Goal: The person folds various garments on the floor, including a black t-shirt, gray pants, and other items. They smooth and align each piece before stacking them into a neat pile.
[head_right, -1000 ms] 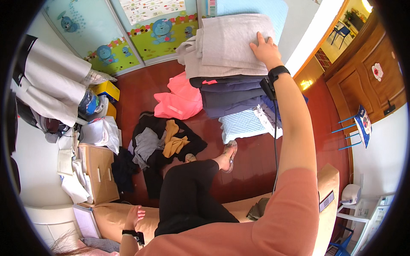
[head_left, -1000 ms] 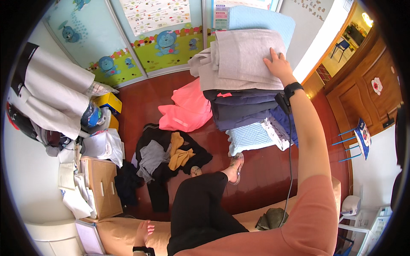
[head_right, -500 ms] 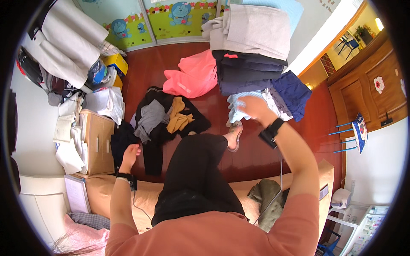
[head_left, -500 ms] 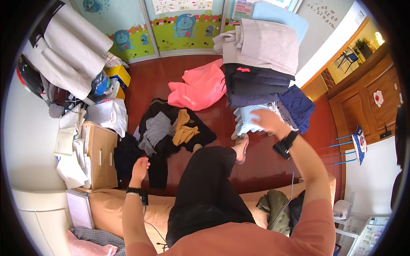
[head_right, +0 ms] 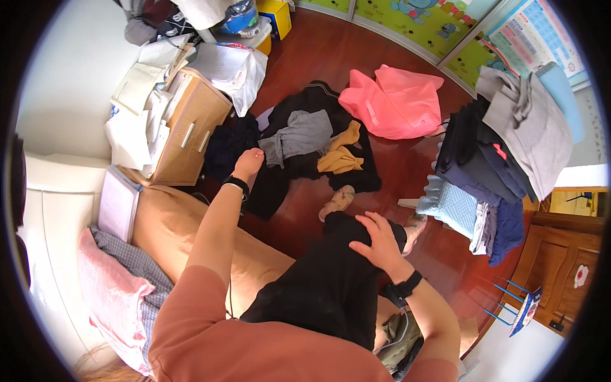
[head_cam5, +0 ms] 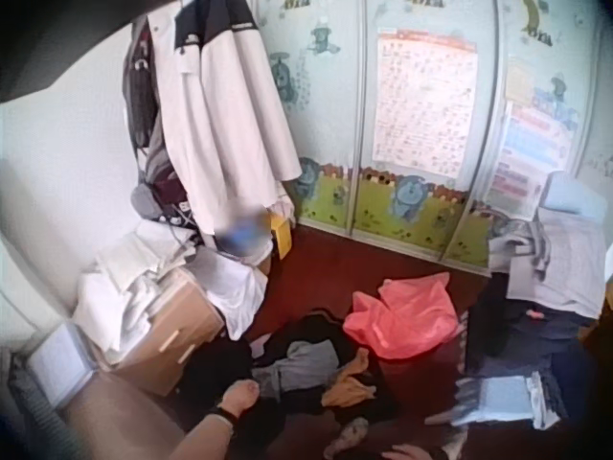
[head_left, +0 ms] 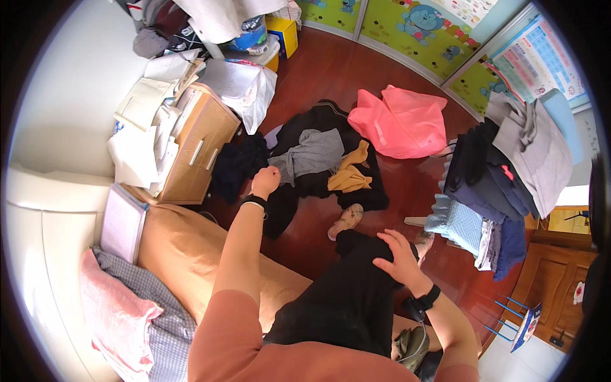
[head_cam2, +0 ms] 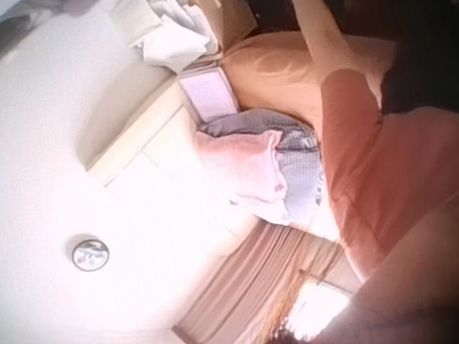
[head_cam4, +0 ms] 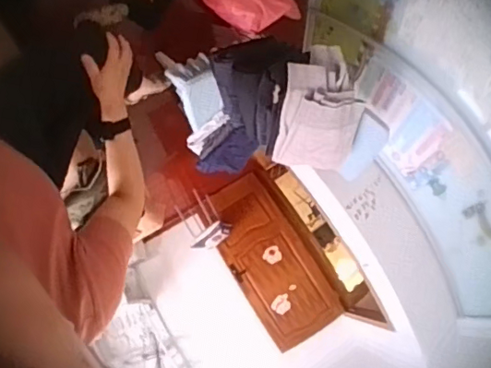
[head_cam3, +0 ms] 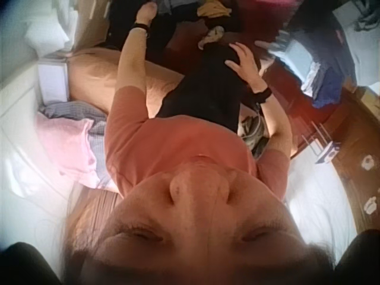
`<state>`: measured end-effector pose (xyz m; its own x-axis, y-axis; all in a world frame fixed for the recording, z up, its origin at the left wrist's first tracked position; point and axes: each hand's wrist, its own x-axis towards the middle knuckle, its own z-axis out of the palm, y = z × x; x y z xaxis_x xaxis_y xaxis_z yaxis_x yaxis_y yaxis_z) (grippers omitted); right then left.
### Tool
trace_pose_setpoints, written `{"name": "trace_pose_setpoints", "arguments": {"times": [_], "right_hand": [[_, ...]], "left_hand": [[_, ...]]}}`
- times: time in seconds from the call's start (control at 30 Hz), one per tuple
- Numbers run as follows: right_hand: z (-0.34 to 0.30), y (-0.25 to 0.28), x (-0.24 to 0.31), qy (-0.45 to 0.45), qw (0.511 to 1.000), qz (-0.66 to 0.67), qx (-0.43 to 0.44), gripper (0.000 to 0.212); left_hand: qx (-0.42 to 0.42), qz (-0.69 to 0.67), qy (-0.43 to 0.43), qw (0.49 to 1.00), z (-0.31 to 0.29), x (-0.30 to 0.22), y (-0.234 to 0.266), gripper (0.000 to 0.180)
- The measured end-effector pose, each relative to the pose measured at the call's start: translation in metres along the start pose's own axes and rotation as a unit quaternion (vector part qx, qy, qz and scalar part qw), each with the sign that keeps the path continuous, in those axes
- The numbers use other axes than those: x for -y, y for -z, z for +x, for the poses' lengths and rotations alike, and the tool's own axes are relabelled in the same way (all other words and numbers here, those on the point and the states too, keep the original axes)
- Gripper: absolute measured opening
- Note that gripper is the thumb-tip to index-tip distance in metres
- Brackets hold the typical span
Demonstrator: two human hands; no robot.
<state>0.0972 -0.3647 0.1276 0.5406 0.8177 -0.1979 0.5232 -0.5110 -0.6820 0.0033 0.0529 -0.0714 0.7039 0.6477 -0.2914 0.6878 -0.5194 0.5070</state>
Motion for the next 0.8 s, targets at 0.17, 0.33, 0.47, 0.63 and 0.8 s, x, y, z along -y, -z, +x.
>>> {"name": "trace_pose_setpoints", "arguments": {"times": [0.17, 0.33, 0.47, 0.63, 0.8], "right_hand": [[0.021, -0.001, -0.002, -0.001, 0.999, -0.02, 0.026, 0.063], [0.032, -0.001, -0.002, -0.029, 0.999, -0.014, 0.042, 0.064], [0.038, -0.002, -0.001, -0.044, 0.998, -0.017, 0.045, 0.063], [0.041, -0.002, 0.001, -0.056, 0.997, -0.02, 0.048, 0.063], [0.034, -0.008, -0.003, -0.052, 0.998, -0.02, 0.03, 0.059]], "left_hand": [[0.057, 0.079, -0.046, 0.994, 0.053, -0.024, -0.063, 0.035], [0.054, 0.024, -0.048, 0.997, 0.109, -0.059, -0.128, 0.073], [0.079, -0.04, -0.032, 0.996, 0.13, -0.066, -0.151, 0.094], [0.21, 0.13, 0.035, 0.968, 0.113, -0.07, -0.15, 0.068], [0.18, -0.256, -0.008, 0.95, 0.083, -0.098, -0.089, 0.039]]}}
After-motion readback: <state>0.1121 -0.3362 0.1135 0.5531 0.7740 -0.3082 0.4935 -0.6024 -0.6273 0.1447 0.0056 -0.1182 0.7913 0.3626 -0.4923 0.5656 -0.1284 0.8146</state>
